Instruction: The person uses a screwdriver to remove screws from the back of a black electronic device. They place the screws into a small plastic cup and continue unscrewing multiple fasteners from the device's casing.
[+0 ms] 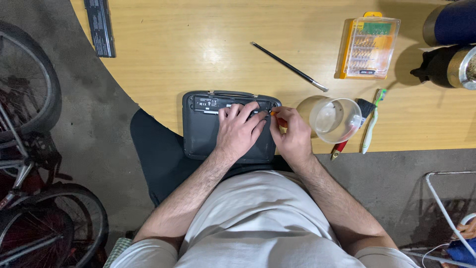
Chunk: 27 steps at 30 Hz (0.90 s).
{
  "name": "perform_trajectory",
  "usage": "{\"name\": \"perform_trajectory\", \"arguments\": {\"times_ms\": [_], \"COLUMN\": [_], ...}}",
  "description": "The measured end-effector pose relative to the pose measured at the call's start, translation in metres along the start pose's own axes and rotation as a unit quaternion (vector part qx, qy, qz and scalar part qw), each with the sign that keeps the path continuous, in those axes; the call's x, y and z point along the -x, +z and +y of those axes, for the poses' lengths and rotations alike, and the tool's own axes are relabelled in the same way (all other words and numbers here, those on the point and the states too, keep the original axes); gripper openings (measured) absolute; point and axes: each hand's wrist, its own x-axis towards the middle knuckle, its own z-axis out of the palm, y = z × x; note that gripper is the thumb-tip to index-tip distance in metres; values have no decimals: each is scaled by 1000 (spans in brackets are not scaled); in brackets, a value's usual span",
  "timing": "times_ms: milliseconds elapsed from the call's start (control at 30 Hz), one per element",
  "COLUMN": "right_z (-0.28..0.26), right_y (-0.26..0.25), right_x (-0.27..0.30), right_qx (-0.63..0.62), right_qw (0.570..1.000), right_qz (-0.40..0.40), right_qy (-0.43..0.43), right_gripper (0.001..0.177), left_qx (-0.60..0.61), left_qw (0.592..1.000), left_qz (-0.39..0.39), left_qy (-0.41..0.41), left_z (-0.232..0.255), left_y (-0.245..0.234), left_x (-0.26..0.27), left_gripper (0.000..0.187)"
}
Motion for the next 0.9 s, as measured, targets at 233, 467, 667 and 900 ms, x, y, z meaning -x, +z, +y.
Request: {"name": "perform_trajectory", "arguments": {"times_ms": [233, 467, 667, 900], "right_z": [-20, -41, -46, -55], "right_y": [-10, -45, -54, -63], "right_x": [-13, -52, -67, -93], "right_qx": [175, 296, 396, 357], "right_qw": [983, 933, 873, 844], "right_qz": [-35, -204, -256, -396], "right_qy": [-41, -30, -124, -57], "right_gripper": [24, 8, 16, 26], "left_qx": [-20, -23, -15, -20], "left_qw": [1000, 1000, 1000, 999], "left_qz": [2, -2, -10, -35], "left_qy": [4, 4, 7, 3], "left_z": [1, 3, 3, 2], "left_y": [2, -1, -2, -5], "left_x": [0, -1, -1, 0], "left_gripper": [15, 17, 18, 22]}}
